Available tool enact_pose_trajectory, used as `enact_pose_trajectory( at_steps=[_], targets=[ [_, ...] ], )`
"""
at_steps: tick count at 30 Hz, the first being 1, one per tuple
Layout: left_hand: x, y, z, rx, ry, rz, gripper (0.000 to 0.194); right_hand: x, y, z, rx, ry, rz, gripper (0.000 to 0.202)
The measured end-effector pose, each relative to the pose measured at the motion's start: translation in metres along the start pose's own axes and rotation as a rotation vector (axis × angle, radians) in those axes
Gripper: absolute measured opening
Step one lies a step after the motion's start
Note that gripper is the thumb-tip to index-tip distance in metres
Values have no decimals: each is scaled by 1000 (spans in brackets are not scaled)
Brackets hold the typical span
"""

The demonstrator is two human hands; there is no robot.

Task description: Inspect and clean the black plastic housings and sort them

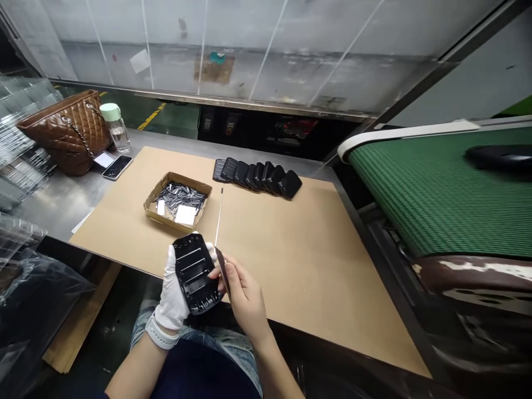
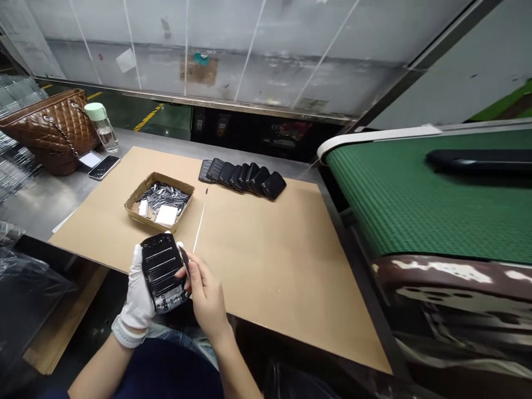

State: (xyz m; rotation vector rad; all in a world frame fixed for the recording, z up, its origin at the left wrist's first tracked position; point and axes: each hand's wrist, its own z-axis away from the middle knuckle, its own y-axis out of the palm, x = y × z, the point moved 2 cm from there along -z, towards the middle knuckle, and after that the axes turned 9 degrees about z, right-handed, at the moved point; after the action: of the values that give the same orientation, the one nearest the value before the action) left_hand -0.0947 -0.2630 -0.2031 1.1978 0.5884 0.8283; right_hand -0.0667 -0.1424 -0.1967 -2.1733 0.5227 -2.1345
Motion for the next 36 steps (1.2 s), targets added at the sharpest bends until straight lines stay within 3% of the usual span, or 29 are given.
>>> enact_pose_trajectory(
  at_steps=[3,7,10,12,17,21,24,29,36],
  targets=[
    [-2,3,2,-32,47,6,57,-9,1,-9,-86,119,-179,44],
    [-7,2,4,-109,119,57,53,-52,-17,-31,-269,292,-214,47],
    [-8,1,3,-107,101,68,52,-77,-20,-37,-213,339,-200,49],
    [-8,-1,2,-97,99,71,51,-81,-17,-36,-163,321,-190,50],
    [-9,-6,1,-125,106,24,49,-49,-7,-18,-142,192,-2,55],
    [-3,-11,3,-78,79,5,48,-5,4,-2,-11,-27,170,42],
    [4,-13,5,-125,110,13,48,16,12,2,20,-178,267,36],
    [10,-12,8,-163,173,34,43,22,18,0,-15,-295,394,32],
    [12,-13,9,-93,175,20,39,24,18,1,-41,-337,415,32]
  ],
)
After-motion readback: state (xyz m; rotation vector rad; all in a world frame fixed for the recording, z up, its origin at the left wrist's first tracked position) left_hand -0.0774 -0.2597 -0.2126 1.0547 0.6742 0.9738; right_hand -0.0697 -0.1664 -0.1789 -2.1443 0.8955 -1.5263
